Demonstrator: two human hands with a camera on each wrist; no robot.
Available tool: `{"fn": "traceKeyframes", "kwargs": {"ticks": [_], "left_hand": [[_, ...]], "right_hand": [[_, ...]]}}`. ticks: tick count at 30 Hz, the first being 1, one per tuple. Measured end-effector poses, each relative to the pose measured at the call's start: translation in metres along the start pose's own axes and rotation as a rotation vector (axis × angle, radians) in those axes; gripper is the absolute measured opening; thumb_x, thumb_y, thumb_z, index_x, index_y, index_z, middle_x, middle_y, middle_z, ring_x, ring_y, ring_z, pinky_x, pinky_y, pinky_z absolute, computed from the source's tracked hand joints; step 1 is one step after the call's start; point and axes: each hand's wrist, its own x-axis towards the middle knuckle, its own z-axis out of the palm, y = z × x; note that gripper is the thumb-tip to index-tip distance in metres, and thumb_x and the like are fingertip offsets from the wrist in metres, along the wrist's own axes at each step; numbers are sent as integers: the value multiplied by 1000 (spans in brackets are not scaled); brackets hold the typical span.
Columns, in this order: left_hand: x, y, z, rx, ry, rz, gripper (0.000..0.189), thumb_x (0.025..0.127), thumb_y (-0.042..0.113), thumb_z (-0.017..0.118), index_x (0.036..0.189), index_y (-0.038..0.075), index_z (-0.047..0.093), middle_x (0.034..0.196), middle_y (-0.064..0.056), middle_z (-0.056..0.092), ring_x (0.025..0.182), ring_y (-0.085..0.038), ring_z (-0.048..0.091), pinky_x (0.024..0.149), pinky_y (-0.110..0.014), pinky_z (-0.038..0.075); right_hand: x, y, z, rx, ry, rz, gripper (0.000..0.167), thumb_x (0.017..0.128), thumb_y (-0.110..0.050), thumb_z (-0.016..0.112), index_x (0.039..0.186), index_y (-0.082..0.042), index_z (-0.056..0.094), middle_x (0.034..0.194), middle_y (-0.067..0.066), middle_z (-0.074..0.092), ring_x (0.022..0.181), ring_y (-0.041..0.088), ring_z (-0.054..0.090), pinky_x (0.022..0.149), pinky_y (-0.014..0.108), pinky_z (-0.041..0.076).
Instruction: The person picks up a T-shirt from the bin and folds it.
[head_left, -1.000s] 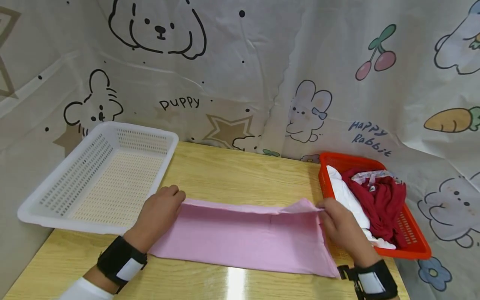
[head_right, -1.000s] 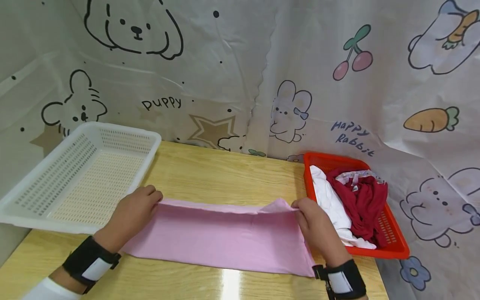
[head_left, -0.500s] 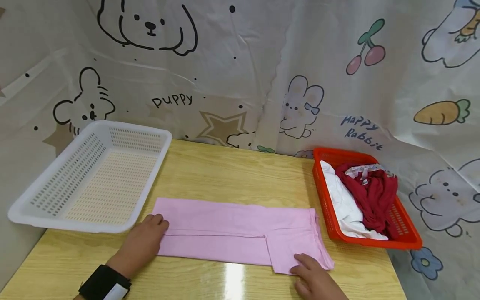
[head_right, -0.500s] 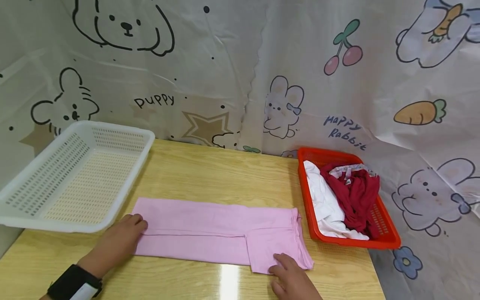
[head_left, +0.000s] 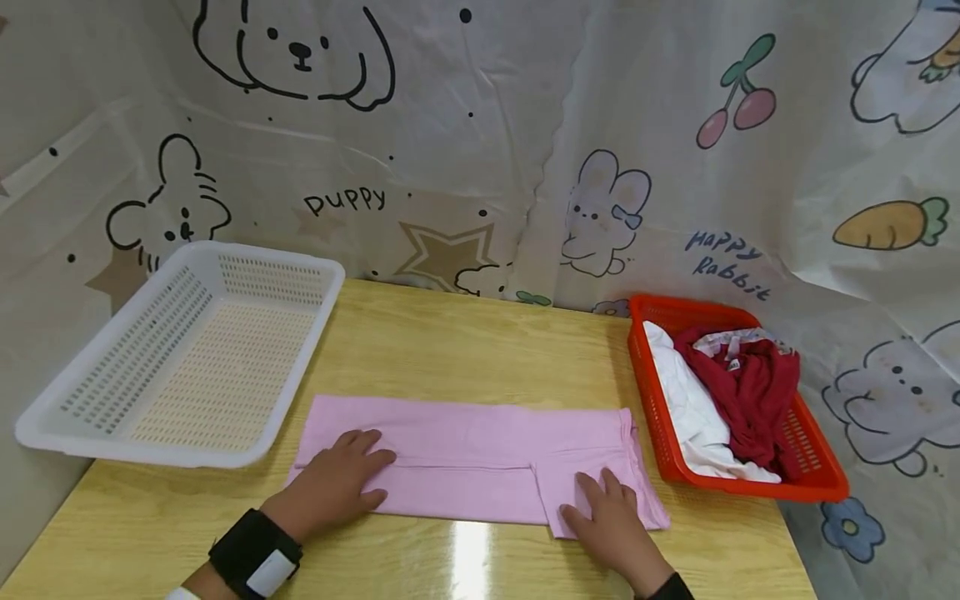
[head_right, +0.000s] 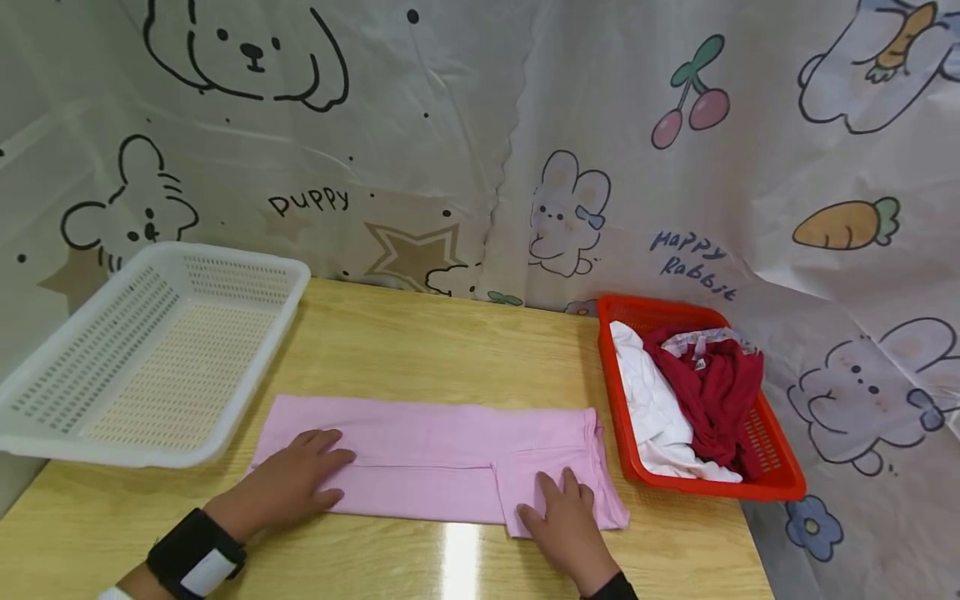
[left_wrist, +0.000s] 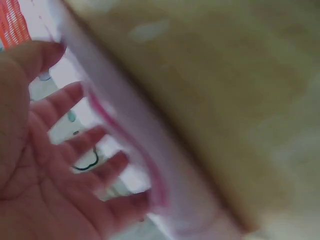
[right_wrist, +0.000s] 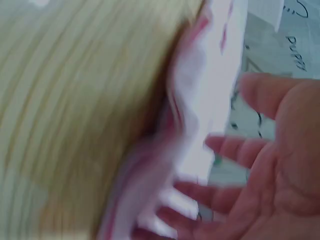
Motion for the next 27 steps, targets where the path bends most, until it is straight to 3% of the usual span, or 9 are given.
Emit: {"fn": "traceKeyframes", "kwargs": {"ticks": [5,10,13,17,19,24,27], "left_hand": [[20,-7,-5,-26,-47,-54,51,85,28,74,131,11,61,142,-21,48,132,-44,41,89,-68,44],[56,-19,-3,-48,-73,-138,54,83,28,71,134,15,58,147,-18,42,138,-45,31,90,-75,36],[74,-24,-4,-64,-93,-182,56,80,28,71,133,16,57,148,-16,39,140,-46,27,91,-79,32],[83,-26,-5,-40,-105,-205,56,80,26,72,133,16,57,148,-17,40,139,-46,28,93,-78,31],[85,-23,-5,9,-103,-166,53,81,24,71,132,13,57,145,-18,43,138,-46,31,94,-74,34],[84,-12,-7,102,-103,24,40,91,10,60,131,10,58,140,-18,48,134,-44,39,99,-67,37],[78,-12,-8,115,-141,48,42,97,0,52,136,12,57,146,-17,46,136,-42,38,99,-65,39]], "right_hand": [[33,-2,2,-43,40,46,59,91,-35,68,137,0,54,146,38,29,127,60,27,90,75,37],[67,0,2,-52,117,66,59,90,-35,69,136,-2,53,146,33,29,128,57,25,88,78,34],[81,-1,0,-47,114,83,61,90,-36,67,138,-3,51,147,33,28,130,57,23,90,79,31],[89,-4,-4,-40,79,102,62,91,-37,66,139,-2,50,148,34,27,131,58,24,93,78,31],[89,-7,-10,-39,89,98,61,91,-35,66,137,2,51,146,35,31,127,58,31,93,75,34],[98,-14,-27,-39,216,52,52,91,-25,65,130,8,56,131,37,48,111,56,52,93,65,42],[110,-13,-30,-60,159,56,53,92,-27,63,131,8,55,126,37,51,109,55,52,95,64,40]]}}
